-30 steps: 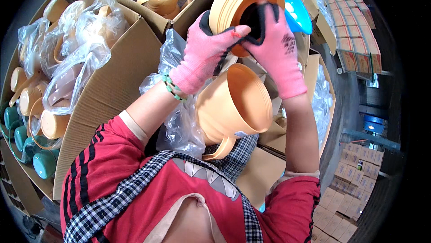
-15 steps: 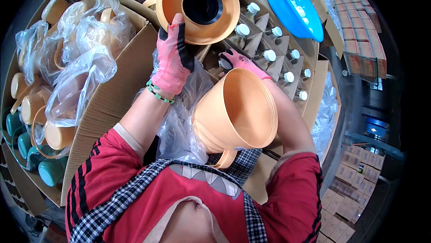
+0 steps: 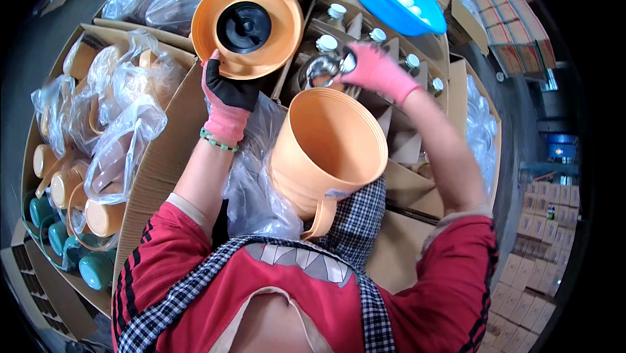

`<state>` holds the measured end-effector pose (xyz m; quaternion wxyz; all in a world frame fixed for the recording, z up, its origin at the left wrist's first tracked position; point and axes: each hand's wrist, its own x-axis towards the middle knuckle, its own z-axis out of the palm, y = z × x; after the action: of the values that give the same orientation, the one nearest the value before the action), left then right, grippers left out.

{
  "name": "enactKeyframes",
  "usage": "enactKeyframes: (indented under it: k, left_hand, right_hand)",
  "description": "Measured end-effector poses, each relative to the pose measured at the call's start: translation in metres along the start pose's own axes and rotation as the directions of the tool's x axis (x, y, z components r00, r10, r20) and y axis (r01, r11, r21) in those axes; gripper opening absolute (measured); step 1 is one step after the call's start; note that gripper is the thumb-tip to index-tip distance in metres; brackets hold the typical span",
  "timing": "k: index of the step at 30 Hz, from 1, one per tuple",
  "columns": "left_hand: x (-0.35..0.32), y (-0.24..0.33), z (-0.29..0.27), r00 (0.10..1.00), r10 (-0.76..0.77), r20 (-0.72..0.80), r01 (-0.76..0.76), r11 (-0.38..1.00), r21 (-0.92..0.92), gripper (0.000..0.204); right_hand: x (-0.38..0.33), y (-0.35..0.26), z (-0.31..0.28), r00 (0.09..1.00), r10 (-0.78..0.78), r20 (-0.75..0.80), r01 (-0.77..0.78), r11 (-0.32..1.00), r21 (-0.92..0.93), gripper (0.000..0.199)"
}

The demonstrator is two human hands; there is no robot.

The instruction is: The person sits on the floor in a warehouse and packs electric kettles into cardboard boxes. They remove the lids from the kettles, place the metal inner components inside the kettle bodies, and then place the assembled units into clear plastic bags. The person then places the bagged kettles into a cardboard box.

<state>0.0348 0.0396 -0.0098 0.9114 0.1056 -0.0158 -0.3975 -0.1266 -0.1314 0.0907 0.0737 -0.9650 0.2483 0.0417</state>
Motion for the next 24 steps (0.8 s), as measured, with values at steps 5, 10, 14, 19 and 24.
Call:
enactKeyframes:
  k: [5,10,14,19,24]
  left_hand:
    - [0.009,-0.007,-0.002,0.996,-0.04,0.077,0.042,0.999,-0.024,0.033]
    - [-0.023,-0.015,0.029,0.897,-0.17,0.409,-0.059,0.869,0.492,0.035]
    - [-0.032,-0.037,0.074,0.692,-0.426,0.583,0.38,0.902,0.207,0.038]
    - [0.026,-0.067,0.08,0.549,-0.115,0.828,0.119,0.991,0.059,0.017]
    - [0.043,-0.062,0.05,0.806,-0.152,0.572,-0.054,0.944,0.327,0.019]
  right_hand:
    - [-0.017,0.015,-0.09,0.984,0.056,-0.168,-0.016,0.972,0.234,0.051]
    - [-0.113,0.034,-0.143,0.826,0.399,-0.397,-0.092,0.791,0.604,0.041]
    - [-0.171,0.032,-0.1,0.666,0.558,-0.495,0.151,0.549,0.822,0.034]
    - [-0.158,0.001,0.028,0.636,0.653,-0.412,0.524,0.028,0.851,0.046]
    - [-0.168,-0.003,0.04,0.89,0.346,-0.297,0.287,0.081,0.954,0.073]
